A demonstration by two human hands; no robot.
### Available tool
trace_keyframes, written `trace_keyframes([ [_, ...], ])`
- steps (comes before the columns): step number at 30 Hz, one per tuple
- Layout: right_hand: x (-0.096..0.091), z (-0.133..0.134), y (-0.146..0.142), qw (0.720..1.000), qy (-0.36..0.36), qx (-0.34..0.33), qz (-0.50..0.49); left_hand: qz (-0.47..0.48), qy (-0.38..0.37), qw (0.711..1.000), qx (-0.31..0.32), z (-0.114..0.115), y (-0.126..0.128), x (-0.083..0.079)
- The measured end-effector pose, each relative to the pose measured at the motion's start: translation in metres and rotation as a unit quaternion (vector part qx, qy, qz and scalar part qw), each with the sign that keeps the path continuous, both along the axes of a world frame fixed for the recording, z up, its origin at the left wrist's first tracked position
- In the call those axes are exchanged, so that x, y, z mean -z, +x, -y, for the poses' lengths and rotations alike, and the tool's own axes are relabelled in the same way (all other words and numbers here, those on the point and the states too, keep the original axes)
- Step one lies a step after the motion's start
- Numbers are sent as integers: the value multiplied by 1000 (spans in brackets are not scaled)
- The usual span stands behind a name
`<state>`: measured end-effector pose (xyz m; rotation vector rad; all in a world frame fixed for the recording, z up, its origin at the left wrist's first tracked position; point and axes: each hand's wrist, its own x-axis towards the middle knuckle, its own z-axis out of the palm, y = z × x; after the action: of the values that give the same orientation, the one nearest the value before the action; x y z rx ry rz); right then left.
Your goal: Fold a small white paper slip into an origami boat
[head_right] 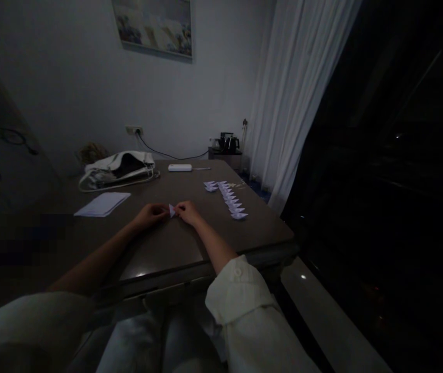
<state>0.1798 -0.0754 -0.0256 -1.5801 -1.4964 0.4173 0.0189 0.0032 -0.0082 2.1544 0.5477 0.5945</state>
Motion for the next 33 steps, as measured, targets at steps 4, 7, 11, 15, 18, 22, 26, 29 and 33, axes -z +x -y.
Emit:
trace_keyframes([
  [4,3,-2,2,1000,-3,-11,9,-1,-11,1000,-6,2,0,-3],
  [7,2,-2,2,1000,-6,-15,23,-3,-22,1000,-11,2,0,-4],
  [11,-5,3,-2,998,-16,-20,53,-13,-38,999,-7,3,-2,-6],
  [15,-10,7,-6,996,-24,-26,83,-27,-55,997,-39,6,-2,-9],
  [18,-12,8,-7,995,-27,-31,92,-47,-44,996,-61,6,-2,-11],
  [22,-12,7,-8,995,-30,-30,91,-67,-33,995,-69,3,-2,-11],
  [26,-12,8,-9,997,-26,-17,73,-72,-32,994,-76,4,-2,-11],
  [29,-13,9,-10,998,-27,-1,54,-65,-30,995,-71,6,-1,-13],
  [33,-14,10,-8,999,-22,5,23,-57,-32,996,-64,10,1,-16],
])
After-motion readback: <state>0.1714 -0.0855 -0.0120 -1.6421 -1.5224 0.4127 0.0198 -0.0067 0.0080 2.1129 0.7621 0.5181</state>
